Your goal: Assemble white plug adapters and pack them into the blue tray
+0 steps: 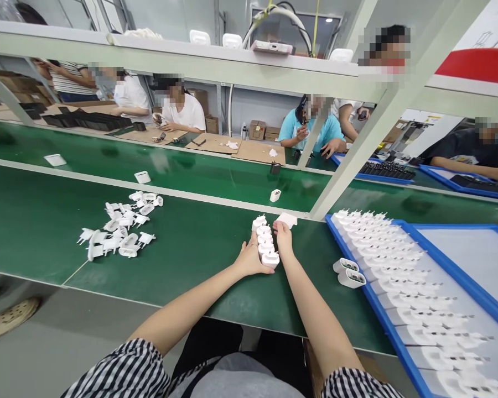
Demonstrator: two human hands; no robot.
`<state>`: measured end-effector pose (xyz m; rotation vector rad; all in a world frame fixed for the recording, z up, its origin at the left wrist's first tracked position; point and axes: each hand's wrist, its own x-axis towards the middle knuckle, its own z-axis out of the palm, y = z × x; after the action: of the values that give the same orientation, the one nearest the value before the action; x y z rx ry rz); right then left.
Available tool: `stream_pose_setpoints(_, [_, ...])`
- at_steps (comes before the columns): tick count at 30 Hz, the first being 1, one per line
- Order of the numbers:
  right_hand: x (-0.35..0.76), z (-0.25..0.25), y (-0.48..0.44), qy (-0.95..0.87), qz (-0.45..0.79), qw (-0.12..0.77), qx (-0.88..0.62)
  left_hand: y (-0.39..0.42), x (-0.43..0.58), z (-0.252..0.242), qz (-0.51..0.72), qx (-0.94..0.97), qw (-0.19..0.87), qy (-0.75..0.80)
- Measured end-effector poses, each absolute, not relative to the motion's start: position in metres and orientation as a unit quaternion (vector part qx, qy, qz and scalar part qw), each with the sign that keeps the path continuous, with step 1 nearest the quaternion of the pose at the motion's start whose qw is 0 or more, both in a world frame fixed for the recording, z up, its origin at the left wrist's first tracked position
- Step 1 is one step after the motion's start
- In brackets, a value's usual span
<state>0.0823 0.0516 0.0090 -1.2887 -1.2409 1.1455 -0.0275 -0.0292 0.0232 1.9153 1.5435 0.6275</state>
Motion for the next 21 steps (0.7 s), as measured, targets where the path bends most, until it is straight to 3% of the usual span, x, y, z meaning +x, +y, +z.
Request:
stream_pose_setpoints(9, [0.067,0.031,0.085,-0.558,0.591,0.385,-0.438,-0.028,-0.025,0.020,0.257,0.702,0.285,0.600])
stream_pose_setpoints(16, [0.066,0.025,0.060,-0.491,0.575,0.467,-0.459,-0.025,-0.015,0.023,0.251,0.720,0.274,0.586])
stream_pose_setpoints(21, [0.095,0.047,0.032,-0.452,0.507,0.542,-0.495,-0.038,0.009,0.039,0.264,0.757,0.254,0.542])
